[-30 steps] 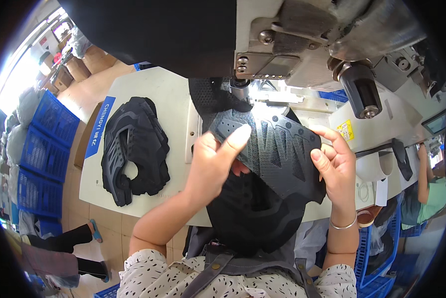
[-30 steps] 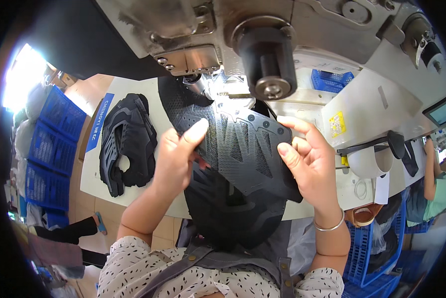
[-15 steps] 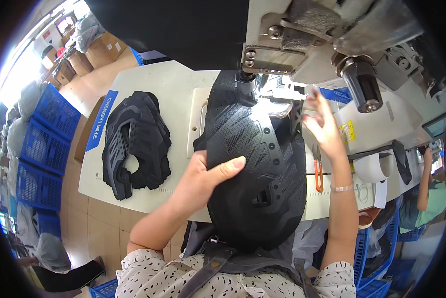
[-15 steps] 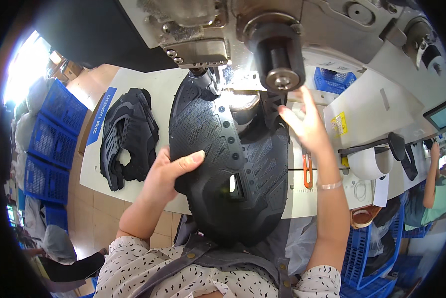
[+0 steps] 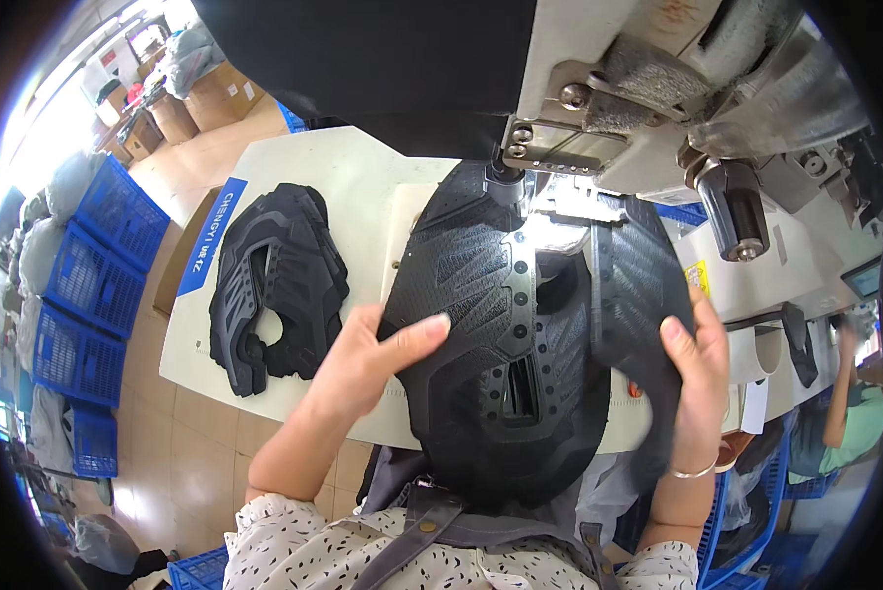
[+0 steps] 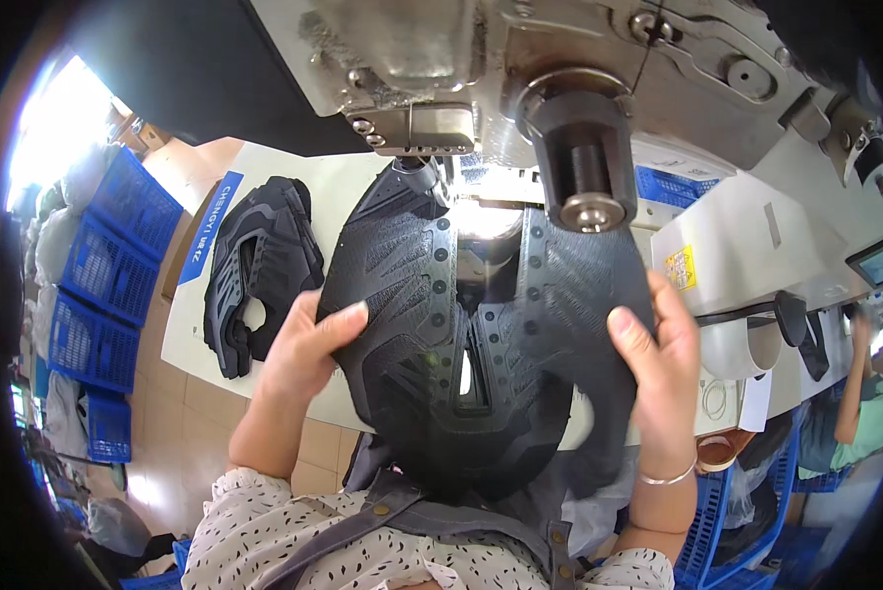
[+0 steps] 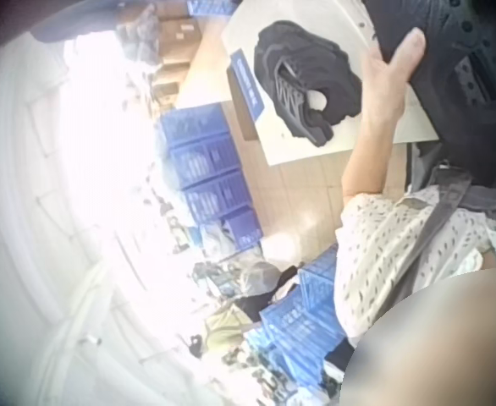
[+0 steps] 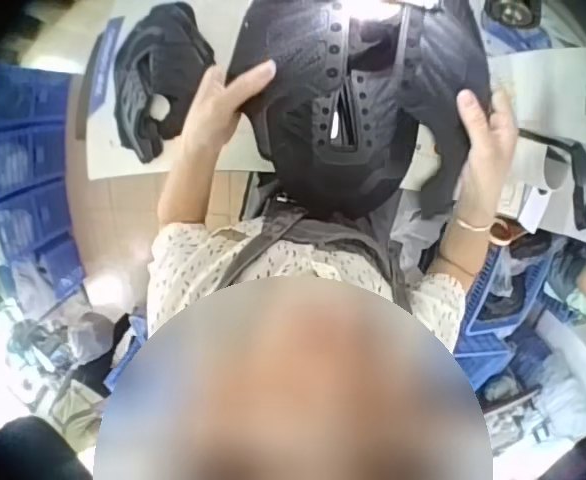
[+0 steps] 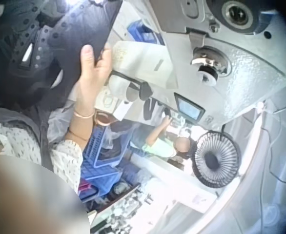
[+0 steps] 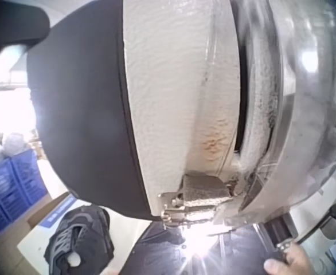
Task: Using a specialized industrial sewing machine to stitch together components of a shoe upper.
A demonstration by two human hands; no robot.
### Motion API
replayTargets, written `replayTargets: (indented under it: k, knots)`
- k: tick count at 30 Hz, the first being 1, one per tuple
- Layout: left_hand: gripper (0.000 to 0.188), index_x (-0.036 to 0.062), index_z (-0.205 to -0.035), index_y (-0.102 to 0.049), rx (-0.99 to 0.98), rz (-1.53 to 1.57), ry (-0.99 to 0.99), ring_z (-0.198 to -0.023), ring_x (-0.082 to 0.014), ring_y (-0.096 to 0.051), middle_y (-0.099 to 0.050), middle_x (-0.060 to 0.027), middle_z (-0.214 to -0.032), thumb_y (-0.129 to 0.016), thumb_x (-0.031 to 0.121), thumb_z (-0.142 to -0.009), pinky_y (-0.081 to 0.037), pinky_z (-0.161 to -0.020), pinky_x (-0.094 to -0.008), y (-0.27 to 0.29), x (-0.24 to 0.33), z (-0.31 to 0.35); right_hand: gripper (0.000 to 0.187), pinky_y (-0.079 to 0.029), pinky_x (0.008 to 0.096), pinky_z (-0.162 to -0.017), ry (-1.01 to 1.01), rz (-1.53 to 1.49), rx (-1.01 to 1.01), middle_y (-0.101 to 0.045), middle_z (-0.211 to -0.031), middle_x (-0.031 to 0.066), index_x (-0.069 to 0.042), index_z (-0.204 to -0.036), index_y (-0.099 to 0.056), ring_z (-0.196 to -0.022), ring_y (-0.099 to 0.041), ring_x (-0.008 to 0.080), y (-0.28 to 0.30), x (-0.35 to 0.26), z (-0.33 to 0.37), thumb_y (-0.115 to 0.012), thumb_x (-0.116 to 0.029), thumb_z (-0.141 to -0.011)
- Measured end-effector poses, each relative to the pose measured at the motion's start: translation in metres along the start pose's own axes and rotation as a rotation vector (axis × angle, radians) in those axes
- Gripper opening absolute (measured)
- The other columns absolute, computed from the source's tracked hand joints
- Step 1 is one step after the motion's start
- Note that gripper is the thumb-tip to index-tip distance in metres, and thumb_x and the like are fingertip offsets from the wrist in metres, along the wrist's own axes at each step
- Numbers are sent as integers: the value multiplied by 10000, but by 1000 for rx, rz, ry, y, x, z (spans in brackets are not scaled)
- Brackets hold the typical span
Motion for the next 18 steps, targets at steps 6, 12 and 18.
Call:
replayTargets:
  k: [6,12,18]
  knots:
    - [205,-35,-885,-600,109,-138,-214,-566,-75,-542,-614,-40,-724,-627,162,-838,-456,-491,-208,-6,-11,15,325,-406,223,-841,28,-167,-5,-580,-1039,70,31,-1146,-472,-930,-532,102,-13,19,13,-560,-74,-852]
    - [159,-16,-818,-607,145,-241,-245,-547,-37,-501,-581,3,-677,-614,141,-843,-404,-476,-183,0,-1,-2,265,-416,219,-820,132,-137,73,-591,-1011,61,31,-1122,-488,-893,-541,96,-19,21,-1,-521,-62,-876]
    - [133,-1,-773,-603,194,-234,-263,-453,-74,-487,-570,-24,-608,-598,119,-829,-376,-427,-196,-6,9,-20,258,-422,217,-807,157,-115,49,-590,-1005,52,24,-1119,-500,-880,-543,88,-19,23,-25,-507,-70,-879]
Point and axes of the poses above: each hand's wrist, its own z-axis away from the middle knuckle, its own y-axis out of the back of the hand, x = y × z, the point moved 1 cm from there along -z, towards the middle knuckle
